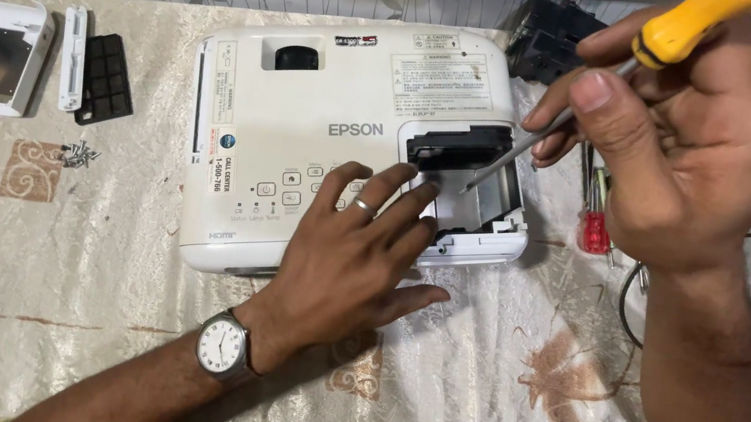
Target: Disassembling and repairing an Epson projector using a screwdriver
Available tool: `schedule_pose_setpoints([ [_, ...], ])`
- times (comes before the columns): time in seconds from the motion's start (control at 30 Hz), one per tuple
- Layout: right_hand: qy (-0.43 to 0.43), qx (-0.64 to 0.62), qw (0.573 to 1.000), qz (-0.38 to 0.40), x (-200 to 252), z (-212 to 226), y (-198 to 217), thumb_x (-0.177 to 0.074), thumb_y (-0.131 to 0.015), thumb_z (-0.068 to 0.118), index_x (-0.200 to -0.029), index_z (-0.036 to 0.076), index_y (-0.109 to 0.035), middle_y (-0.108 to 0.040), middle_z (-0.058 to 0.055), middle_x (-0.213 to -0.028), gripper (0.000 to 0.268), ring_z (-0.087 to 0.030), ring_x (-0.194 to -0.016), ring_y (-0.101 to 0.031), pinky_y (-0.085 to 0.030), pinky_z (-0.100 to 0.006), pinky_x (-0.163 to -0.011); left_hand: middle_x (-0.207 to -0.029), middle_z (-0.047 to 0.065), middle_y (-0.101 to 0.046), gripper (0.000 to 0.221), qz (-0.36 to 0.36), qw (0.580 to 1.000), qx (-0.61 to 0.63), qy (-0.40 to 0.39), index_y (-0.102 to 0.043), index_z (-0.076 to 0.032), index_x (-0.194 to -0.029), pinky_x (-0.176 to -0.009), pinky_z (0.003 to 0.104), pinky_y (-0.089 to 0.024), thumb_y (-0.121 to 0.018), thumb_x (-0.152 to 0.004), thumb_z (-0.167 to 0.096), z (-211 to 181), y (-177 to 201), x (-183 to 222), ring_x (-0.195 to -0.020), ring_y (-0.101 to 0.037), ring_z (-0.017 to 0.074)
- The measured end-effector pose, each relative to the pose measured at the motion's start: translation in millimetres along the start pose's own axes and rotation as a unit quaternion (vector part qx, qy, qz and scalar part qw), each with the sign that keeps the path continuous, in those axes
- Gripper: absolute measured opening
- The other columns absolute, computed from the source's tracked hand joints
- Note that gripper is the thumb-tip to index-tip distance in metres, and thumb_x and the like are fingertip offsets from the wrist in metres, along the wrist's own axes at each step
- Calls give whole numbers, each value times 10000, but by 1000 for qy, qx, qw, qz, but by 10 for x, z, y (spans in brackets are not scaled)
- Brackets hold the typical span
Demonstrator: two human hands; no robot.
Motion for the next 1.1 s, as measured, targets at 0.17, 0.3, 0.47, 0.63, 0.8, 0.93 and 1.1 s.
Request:
schedule_pose_setpoints([
  [0.17, 1, -21, 1000, 22, 17, -12, -81, -1073, -542, -67, -1173, -221, -467, -600, -296, -833, 199, -343, -731, -715, -627, -331, -623, -1285, 96, -685, 364, -3, 1000, -16, -2, -727, -133, -1074, -978, 502, -450, -736, -932, -468, -28, -75, 18, -1245, -561, 315],
  [0.3, 26, 7, 992, 120, -2, -13, -162, -1003, -592, -54, -1071, -167, -552, -677, -223, -822, 137, -270, -686, -767, -637, -258, -560, -1052, 31, -729, 302, -20, 1000, 12, -2, -746, -102, -1009, -964, 511, -445, -692, -959, -394, -68, -80, 3, -1155, -596, 300],
  [0.47, 52, 54, 980, 182, 5, 6, -232, -963, -646, 9, -1026, -134, -607, -720, -179, -807, 161, -219, -660, -783, -618, -228, -543, -970, 33, -703, 273, -26, 999, 36, -2, -736, -73, -931, -980, 520, -434, -704, -947, -344, -76, -67, -13, -1050, -601, 281],
  [0.63, 40, 45, 973, 222, -12, 19, -310, -961, -632, 16, -969, -102, -641, -707, -131, -774, 119, -175, -637, -744, -592, -230, -560, -944, 44, -691, 263, -38, 998, 49, -10, -730, -46, -927, -988, 524, -426, -666, -960, -299, -82, -51, -19, -1014, -594, 278],
  [0.8, 64, 49, 970, 230, -18, 26, -312, -953, -632, 21, -939, -109, -648, -721, -152, -812, 132, -199, -653, -758, -612, -239, -556, -936, 33, -694, 276, -29, 999, 45, -9, -731, -64, -939, -995, 519, -421, -672, -948, -333, -64, -73, -11, -1014, -599, 268],
  [0.93, 64, 48, 968, 237, -5, 16, -319, -957, -634, 14, -957, -107, -650, -721, -147, -847, 123, -199, -691, -759, -603, -238, -584, -939, 26, -673, 259, -25, 998, 54, -6, -710, -61, -935, -986, 519, -420, -661, -953, -315, -65, -50, -30, -1007, -586, 269],
  [1.1, 66, 62, 966, 244, 10, -38, -339, -965, -639, 32, -998, -99, -660, -745, -128, -836, 137, -190, -713, -776, -624, -245, -617, -937, 37, -662, 250, -28, 997, 66, -3, -691, -49, -926, -986, 525, -420, -664, -954, -296, -62, -34, -39, -1008, -581, 277],
])
Point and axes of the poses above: each hand's wrist, its own x-axis away from the middle knuckle, its own y-axis out of the back of the hand, z = x × y, the point moved 6 cm from there along -x, towards the middle knuckle
